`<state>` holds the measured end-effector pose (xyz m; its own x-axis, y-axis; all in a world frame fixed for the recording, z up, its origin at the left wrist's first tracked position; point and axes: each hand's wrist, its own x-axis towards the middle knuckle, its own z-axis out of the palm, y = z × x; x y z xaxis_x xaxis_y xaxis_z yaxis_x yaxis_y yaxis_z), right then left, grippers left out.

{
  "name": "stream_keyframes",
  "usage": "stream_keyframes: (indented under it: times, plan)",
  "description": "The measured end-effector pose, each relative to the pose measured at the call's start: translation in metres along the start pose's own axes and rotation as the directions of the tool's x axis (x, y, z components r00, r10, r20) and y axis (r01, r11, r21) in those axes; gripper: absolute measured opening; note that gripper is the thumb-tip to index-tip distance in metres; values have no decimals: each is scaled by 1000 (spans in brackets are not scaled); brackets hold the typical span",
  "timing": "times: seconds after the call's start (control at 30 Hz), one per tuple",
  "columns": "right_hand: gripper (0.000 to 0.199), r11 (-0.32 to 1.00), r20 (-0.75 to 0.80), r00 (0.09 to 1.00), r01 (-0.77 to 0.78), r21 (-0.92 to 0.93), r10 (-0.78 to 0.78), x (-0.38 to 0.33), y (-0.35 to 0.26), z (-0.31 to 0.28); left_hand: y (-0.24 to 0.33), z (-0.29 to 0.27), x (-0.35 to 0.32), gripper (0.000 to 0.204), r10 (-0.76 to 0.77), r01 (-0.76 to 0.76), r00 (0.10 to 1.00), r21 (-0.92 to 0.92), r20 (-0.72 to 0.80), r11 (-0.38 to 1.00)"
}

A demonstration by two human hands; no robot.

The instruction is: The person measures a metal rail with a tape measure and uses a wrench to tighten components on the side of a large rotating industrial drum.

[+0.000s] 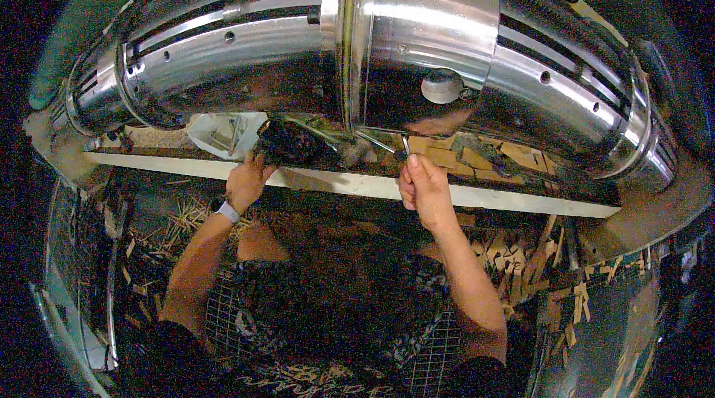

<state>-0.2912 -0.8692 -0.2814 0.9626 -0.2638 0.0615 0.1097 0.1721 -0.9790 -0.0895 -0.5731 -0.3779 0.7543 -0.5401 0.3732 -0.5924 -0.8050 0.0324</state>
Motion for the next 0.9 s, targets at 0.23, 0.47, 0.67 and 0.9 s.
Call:
stream_keyframes:
  times: [0.23, 0.47, 0.67, 0.9]
  plan:
    - [42, 980, 286, 955, -133, 151, 85, 4, 2, -15, 8, -1, 5, 36, -27, 19, 993, 75, 111, 997]
    - [41, 957, 254, 966, -32, 288, -44, 6, 16, -12, 9, 14, 2, 33, -54, 37, 995, 183, 87, 982]
    - [23, 895, 24, 957, 279, -348, -289, 3, 20, -14, 9, -3, 9, 37, -35, 21, 988, 97, 151, 995]
    - [31, 783, 30, 972, 204, -587, -231, -25, -11, -63, 7, -11, 10, 45, -78, 33, 954, 157, 288, 987]
